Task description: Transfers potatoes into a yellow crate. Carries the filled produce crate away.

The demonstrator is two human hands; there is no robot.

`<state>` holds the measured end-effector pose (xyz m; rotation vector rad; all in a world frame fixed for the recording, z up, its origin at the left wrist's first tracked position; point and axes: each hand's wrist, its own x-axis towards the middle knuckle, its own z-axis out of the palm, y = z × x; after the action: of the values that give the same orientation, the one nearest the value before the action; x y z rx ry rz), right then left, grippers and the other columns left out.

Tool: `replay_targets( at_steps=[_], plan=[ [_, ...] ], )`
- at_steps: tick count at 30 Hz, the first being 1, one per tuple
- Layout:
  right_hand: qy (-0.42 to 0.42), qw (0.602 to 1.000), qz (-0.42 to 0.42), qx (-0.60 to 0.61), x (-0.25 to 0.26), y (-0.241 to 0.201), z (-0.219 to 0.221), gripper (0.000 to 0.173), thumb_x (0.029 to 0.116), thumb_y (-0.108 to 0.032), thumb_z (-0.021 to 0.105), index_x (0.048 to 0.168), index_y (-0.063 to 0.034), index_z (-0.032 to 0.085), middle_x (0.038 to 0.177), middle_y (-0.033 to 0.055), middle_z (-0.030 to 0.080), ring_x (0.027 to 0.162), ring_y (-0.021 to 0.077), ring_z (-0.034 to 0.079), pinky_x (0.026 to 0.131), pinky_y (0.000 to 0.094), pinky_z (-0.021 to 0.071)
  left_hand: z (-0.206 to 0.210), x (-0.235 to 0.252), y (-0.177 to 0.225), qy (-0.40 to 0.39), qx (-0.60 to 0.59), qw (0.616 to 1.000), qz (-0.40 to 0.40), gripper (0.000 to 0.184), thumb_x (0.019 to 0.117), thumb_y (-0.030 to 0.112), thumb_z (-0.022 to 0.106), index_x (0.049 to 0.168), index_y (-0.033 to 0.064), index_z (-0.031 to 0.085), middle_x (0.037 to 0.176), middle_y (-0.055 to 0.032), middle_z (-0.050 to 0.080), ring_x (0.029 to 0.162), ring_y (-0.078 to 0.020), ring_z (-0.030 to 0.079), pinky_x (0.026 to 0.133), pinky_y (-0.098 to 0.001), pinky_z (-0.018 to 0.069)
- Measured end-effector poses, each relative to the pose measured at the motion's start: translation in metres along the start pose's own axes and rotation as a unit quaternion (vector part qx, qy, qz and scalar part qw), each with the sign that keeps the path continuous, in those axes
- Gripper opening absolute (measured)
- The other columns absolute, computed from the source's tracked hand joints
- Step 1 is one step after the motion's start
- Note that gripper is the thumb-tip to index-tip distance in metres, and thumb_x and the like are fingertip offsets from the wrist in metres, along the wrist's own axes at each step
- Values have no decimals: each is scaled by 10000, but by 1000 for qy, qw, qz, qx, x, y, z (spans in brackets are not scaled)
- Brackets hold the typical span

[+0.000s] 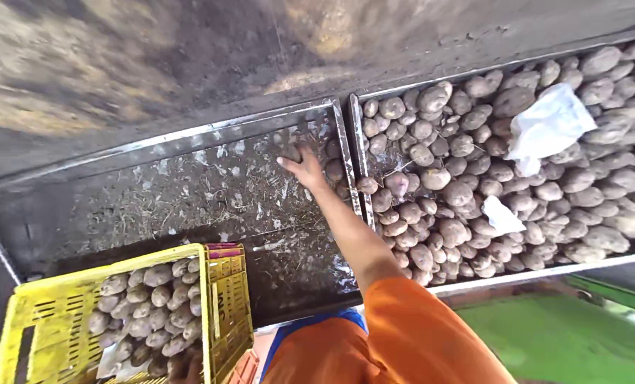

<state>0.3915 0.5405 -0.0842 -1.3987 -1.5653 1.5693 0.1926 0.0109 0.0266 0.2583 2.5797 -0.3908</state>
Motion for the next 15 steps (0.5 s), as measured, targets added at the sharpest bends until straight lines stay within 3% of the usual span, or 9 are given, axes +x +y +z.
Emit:
replay_targets(
  at_steps=[2,4,8,12,15],
  plan=[
    [-19,970,79,227,-76,19,-5,455,985,-357,662,1281,-15,626,1060,127,700,908,199,679,819,417,587,1,2,-5,-4,-29,999,33,483,1007,517,547,1228,123,719,1198,-139,730,1179,-352,663,1017,-643,470],
    [-46,938,142,313,-162,44,-22,483,985,-364,568,1305,-2,557,948,90,672,786,162,652,724,380,585,-1,0,-6,-3,-37,997,62,456,1020,454,560,1236,84,714,1221,-173,716,1201,-376,647,1039,-647,448],
    [16,900,297,318,-329,96,-69,437,1049,-340,555,1395,-74,536,1045,100,710,861,184,696,768,402,609,3,0,-17,7,-8,993,119,451,1028,465,532,1215,101,721,1199,-211,711,1190,-432,638,1013,-690,446],
    [183,816,380,395,-455,175,-88,462,1052,-367,561,1436,-125,472,946,168,703,759,319,702,641,514,604,3,-3,-22,20,-18,986,163,409,1038,411,548,1215,83,714,1173,-256,703,1152,-481,641,975,-718,451],
    [326,745,413,411,-543,231,-87,515,1045,-370,566,1499,-190,401,991,155,681,746,312,683,607,503,586,4,-17,-19,39,22,978,206,461,1006,459,559,1208,77,719,1153,-204,724,1139,-391,674,1002,-621,487]
  ],
)
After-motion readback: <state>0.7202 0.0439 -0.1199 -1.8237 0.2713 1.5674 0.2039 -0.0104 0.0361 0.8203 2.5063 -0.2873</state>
